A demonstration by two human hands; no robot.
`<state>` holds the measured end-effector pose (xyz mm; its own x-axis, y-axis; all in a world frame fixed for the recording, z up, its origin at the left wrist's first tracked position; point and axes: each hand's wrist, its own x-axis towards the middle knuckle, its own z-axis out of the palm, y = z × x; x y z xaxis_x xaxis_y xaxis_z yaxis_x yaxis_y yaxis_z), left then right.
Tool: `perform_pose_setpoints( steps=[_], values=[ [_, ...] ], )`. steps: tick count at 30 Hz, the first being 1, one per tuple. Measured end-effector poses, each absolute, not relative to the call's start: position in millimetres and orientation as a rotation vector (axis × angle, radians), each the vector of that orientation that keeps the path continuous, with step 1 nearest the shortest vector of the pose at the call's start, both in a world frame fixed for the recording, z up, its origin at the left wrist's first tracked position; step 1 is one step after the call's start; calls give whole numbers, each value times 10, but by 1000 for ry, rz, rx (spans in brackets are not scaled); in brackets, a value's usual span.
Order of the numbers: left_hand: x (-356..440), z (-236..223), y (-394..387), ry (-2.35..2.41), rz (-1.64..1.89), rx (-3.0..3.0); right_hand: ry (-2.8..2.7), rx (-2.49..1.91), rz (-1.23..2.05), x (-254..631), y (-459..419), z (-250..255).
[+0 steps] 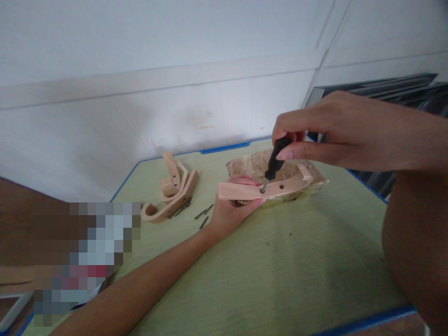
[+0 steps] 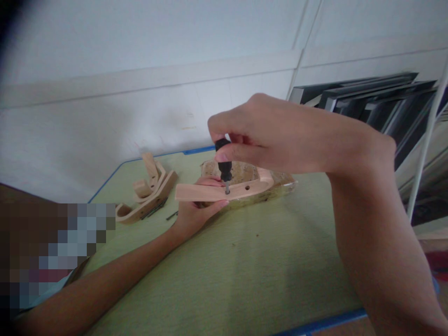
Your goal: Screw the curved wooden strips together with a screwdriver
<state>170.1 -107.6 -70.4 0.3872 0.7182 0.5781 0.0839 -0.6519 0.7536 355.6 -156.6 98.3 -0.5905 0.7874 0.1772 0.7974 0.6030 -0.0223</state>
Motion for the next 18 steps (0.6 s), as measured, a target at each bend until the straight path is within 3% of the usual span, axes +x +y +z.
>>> perform_pose_setpoints(
  steps=[18],
  values=[
    [1698, -726, -1071, 666, 1282, 2000, -2620, -1410, -186, 3491, -1570, 973]
  ],
)
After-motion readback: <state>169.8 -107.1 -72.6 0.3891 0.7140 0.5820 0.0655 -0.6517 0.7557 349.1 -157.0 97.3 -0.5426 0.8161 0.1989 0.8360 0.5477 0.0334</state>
